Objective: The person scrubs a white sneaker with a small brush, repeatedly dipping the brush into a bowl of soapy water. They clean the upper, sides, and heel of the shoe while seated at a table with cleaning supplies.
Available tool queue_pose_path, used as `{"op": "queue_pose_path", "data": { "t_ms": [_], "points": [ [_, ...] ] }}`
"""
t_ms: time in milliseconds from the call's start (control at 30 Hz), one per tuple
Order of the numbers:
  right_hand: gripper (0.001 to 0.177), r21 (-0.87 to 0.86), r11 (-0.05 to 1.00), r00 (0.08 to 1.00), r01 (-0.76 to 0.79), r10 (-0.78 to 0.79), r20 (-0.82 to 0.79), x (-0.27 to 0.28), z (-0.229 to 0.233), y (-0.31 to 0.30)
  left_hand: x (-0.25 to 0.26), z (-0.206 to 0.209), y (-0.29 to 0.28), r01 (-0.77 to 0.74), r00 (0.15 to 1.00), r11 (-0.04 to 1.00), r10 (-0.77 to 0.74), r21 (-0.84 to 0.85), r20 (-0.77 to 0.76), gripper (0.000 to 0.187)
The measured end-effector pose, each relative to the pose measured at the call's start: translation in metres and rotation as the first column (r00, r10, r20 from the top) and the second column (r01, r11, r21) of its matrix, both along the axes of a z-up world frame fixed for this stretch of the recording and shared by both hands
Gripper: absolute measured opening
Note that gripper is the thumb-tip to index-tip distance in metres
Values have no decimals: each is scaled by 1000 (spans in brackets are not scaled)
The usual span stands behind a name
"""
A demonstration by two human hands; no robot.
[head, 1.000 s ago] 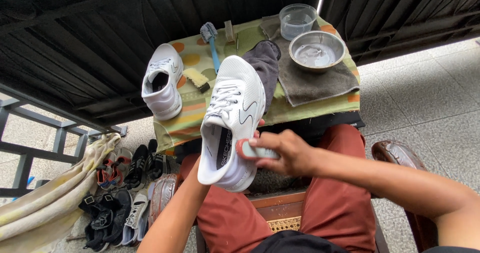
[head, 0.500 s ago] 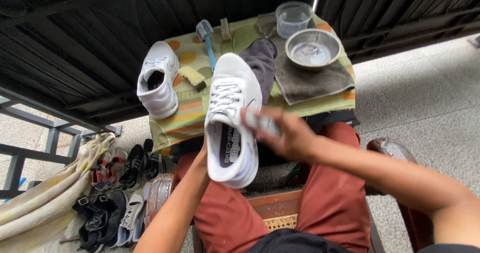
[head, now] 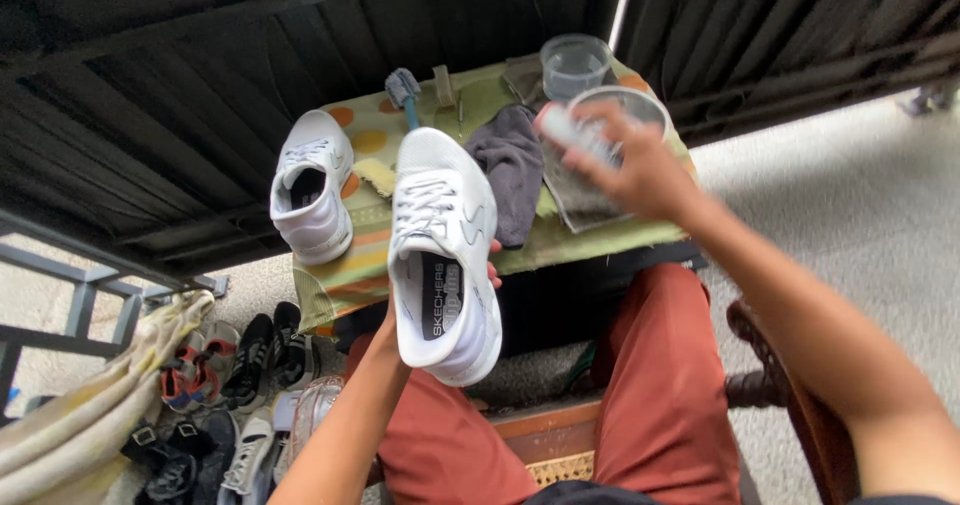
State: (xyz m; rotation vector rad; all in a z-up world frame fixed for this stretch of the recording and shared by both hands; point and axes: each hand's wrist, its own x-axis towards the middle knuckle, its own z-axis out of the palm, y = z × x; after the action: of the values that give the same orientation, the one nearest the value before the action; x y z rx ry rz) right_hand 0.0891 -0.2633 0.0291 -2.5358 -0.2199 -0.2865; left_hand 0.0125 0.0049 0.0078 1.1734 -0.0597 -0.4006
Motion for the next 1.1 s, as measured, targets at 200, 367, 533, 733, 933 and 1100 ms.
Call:
{"op": "queue_pose_path", "data": {
  "t_ms": [200,367,533,733,933,1100],
  "points": [
    [40,338,787,844,-517,400,358,-38,4,69,-3,-5,-10,-53,998,998,54,41,-28,72],
    [45,231,862,889,-451,414,194,-58,0,67,-6,-4,-12,-54,999,997,54,61,7,72],
    [44,224,900,919,-374,327,220,-45,-1,49,-22,10,-14,-47,997,989,37,137,74,71],
    [40,227,902,914,-367,304,267,-38,-4,53,-19,13,-6,-87,978,955,28,283,207,64],
    [40,168,926,926,-338,296,235,1,11,47,-8,10,0,-47,985,996,34,74,171,69],
    [54,39,998,999,-48,48,7,48,18,52,3,12,31,-304,934,953,296,8,200,73]
  ]
}}
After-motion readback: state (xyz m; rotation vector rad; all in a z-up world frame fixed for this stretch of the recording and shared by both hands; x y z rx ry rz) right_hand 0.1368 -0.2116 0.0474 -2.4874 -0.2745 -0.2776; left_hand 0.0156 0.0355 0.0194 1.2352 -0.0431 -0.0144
